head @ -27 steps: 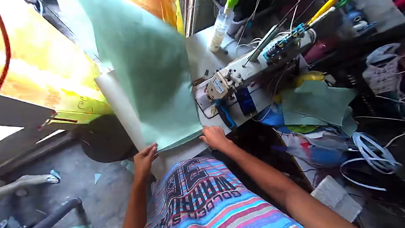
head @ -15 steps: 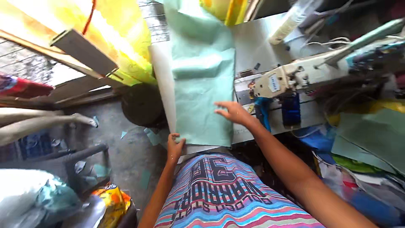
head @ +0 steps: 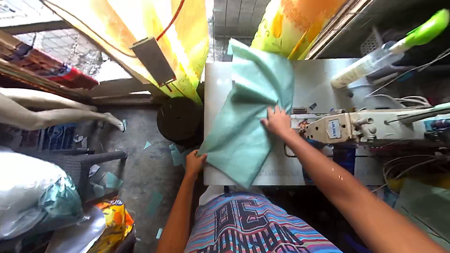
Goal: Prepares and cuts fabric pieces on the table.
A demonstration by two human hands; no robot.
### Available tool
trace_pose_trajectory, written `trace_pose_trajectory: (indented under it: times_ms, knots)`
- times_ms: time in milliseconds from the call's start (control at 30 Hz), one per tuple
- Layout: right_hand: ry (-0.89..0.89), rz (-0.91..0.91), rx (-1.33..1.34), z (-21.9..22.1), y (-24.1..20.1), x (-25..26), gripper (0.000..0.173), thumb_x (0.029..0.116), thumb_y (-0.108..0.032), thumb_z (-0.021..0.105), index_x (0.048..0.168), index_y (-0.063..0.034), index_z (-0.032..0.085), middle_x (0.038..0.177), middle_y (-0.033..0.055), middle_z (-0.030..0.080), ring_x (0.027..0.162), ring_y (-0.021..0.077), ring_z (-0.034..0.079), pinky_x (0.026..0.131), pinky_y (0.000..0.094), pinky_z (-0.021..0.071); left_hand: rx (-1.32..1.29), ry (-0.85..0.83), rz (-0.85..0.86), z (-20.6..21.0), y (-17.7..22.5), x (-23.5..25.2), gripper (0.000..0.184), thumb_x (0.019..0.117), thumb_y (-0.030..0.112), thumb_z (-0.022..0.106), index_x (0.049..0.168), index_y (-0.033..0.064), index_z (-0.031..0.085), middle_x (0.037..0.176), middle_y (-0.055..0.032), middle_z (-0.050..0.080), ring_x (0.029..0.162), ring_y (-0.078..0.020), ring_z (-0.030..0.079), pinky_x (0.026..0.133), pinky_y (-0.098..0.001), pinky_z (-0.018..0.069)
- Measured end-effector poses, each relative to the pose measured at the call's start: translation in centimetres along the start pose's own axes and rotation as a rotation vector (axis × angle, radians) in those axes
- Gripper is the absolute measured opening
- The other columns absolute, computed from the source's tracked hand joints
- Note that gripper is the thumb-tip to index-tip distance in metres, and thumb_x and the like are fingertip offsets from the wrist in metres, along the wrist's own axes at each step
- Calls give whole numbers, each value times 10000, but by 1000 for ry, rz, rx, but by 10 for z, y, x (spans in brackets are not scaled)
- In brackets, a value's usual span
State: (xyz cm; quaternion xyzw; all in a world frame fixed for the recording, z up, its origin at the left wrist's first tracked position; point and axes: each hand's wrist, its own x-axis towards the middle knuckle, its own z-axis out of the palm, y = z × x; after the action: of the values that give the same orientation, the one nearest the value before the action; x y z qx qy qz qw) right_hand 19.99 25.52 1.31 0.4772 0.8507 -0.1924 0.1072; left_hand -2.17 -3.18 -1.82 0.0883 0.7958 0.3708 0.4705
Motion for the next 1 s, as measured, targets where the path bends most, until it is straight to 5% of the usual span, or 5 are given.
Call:
trace_pose_trajectory:
  times_ms: [100, 267, 500, 700, 1000]
  knots:
    - [-13, 19, -33, -23, -37, -8, 534, 1056, -428, 530, 1084, 83, 684, 1054, 339, 674, 1040, 530, 642, 848, 697, 460, 118, -43, -1, -25, 7, 9, 332, 967, 70, 675, 1254, -80, 604, 1162, -257, 658, 974, -292, 694, 885, -435, 579]
    - [257, -227, 71, -31, -44, 102, 467, 1043, -356, 567, 1422, -86, 601, 1565, 249, 430, 1477, 470, 343, 1164, 701, 238, 248, -91, 32, -33, 8, 4, 287, 950, 27, 687, 1196, -106, 622, 1100, -271, 663, 923, -316, 690, 852, -466, 582]
    - [185, -151, 169, -3, -7, 170, 550, 1073, -526, 402, 1598, -367, 366, 1714, 54, 204, 1586, 375, 75, 1172, 762, -35, 242, -19, 76, -39, 0, 16, 277, 952, 43, 685, 1174, -111, 628, 1037, -248, 686, 871, -283, 701, 824, -457, 593]
    - [376, 455, 326, 6, 44, 100, 536, 1059, -403, 471, 1499, -101, 525, 1693, 168, 216, 1564, 418, 143, 1170, 691, 243, 535, -83, 428, -33, 105, 90, 289, 955, 121, 674, 1149, -94, 662, 1054, -268, 691, 979, -363, 685, 912, -562, 535]
    - [401, 781, 359, -42, 33, 42, 501, 1067, -315, 477, 1482, -39, 521, 1639, 320, 224, 1536, 522, 113, 1172, 754, 83, 702, -258, 531, 21, 178, 138, 272, 989, 118, 656, 1174, -82, 652, 1082, -286, 701, 1026, -438, 685, 948, -627, 502]
